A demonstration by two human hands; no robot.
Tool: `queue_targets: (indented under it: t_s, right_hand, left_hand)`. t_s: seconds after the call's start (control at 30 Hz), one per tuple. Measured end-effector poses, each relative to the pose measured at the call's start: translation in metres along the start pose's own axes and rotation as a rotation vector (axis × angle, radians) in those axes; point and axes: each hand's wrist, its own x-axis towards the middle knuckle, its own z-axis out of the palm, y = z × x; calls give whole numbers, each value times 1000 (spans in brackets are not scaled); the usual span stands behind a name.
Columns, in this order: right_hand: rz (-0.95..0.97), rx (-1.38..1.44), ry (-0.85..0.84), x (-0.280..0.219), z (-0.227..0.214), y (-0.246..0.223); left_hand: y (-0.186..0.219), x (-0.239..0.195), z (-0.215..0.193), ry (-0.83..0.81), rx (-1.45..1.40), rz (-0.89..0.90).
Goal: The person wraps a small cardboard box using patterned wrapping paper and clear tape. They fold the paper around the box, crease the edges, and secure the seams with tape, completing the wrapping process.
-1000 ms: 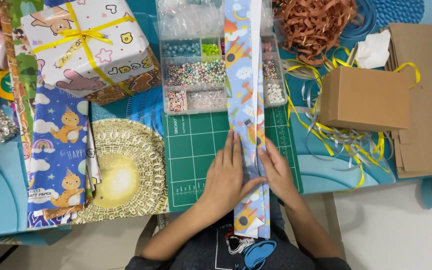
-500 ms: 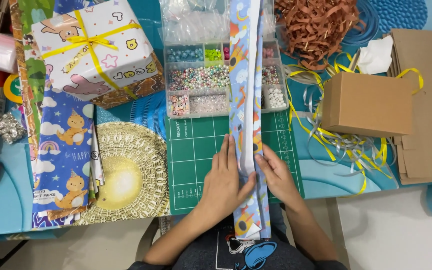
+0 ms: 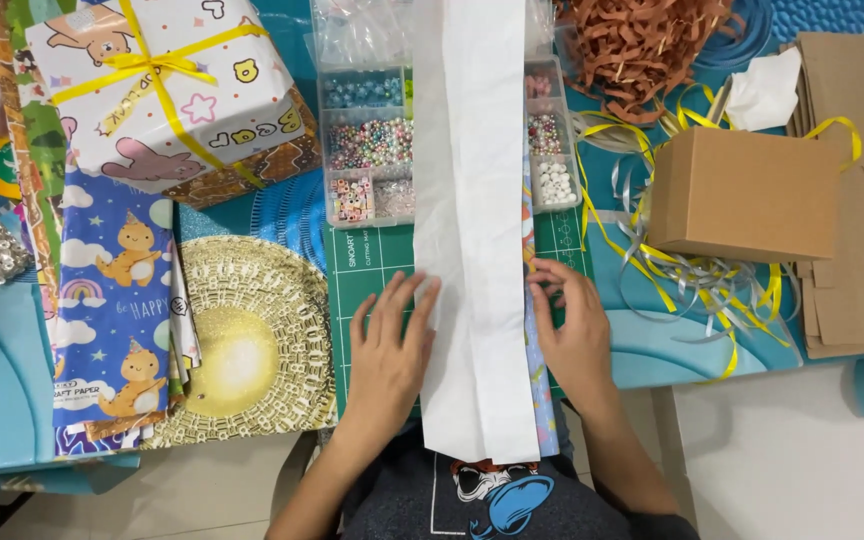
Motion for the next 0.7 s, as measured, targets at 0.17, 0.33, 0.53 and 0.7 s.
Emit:
queue_targets:
  t_s: [0.17,0.33,0.53,0.7]
  right_hand:
    - [-17,-8,-46,-5,4,-12]
    - [24,124,-72,-10,-6,-10]
    - [267,344,-37,-7,-57,28]
    - [288,303,69,0,-61,87]
  left_hand:
    - [-1,-1,2,-79,47,142]
    - [-1,-4,8,-186,115,134]
    - [-10,-9,9,-266,85,57]
    - [-25,-10,1,-285,105,74]
